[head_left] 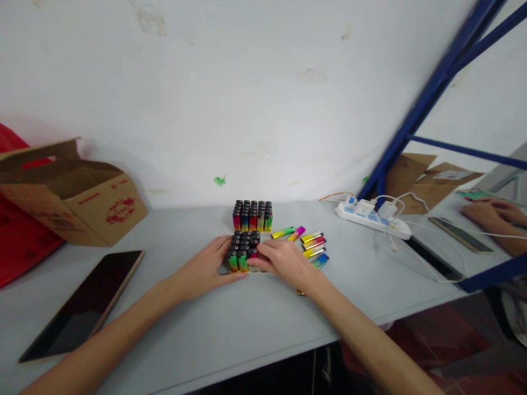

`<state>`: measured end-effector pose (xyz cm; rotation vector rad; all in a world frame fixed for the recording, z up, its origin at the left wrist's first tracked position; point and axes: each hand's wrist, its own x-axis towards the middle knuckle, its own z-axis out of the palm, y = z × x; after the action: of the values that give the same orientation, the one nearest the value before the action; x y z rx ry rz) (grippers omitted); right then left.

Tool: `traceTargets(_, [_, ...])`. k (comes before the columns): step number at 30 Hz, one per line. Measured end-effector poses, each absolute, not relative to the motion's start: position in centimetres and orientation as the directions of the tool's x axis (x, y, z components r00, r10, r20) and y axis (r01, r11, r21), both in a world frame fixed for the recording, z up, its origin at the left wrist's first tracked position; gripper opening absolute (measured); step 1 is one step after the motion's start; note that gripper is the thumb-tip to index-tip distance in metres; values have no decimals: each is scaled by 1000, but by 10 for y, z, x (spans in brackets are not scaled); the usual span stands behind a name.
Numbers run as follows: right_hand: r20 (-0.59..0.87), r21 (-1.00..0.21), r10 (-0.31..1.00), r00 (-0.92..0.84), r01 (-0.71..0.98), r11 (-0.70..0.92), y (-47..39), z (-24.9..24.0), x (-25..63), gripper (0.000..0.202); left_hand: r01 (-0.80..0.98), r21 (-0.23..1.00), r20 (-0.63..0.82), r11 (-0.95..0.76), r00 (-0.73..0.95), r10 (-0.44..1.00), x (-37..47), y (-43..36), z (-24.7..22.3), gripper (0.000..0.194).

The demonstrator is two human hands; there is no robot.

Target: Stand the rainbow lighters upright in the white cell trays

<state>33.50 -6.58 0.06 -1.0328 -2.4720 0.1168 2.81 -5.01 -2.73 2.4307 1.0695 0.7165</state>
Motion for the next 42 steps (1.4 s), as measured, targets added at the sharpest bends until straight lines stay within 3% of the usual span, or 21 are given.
traceTargets(3, [383,-252,701,-601,663,705,-60,4,342,58,566,529,289,-632,580,761,28,-50,-27,80])
traceTargets(8, [333,-405,846,-416,748,527,-44,9,378,65,598,525,262,-605,563,784,27,-49,-27,84])
traceTargets(11, [357,-456,908,-219,807,374,-31,12,416,59,601,524,268,-604,557,786,25,-47,-30,84])
traceTargets(14, [366,-462,922,-130,834,301,-27,15,460,38,598,515,280,-614,560,780,25,-44,-34,82])
traceTargets(19, [213,-496,967,-140,837,231,-39,7,511,12,587,513,294,-626,566,770,26,-44,-35,81])
traceTargets(27, [113,-637,978,-173,744,205,-30,-2,528,20,600,525,259,-604,563,785,28,-46,-33,82])
traceTargets(32, [159,-761,980,-120,617,199,-28,-7,521,44,593,532,273,-604,556,785,30,-47,-31,82])
traceTargets(36, [286,-873,956,71,431,230,-30,-6,514,61,593,534,260,-603,563,784,31,-48,-29,82])
traceTargets(39, [347,-935,901,263,173,309,-26,4,501,64,587,530,275,-612,564,779,33,-49,-29,83])
traceTargets(42, [301,-916,886,353,-150,371,-19,21,474,67,591,509,276,-626,576,769,33,-50,-28,85])
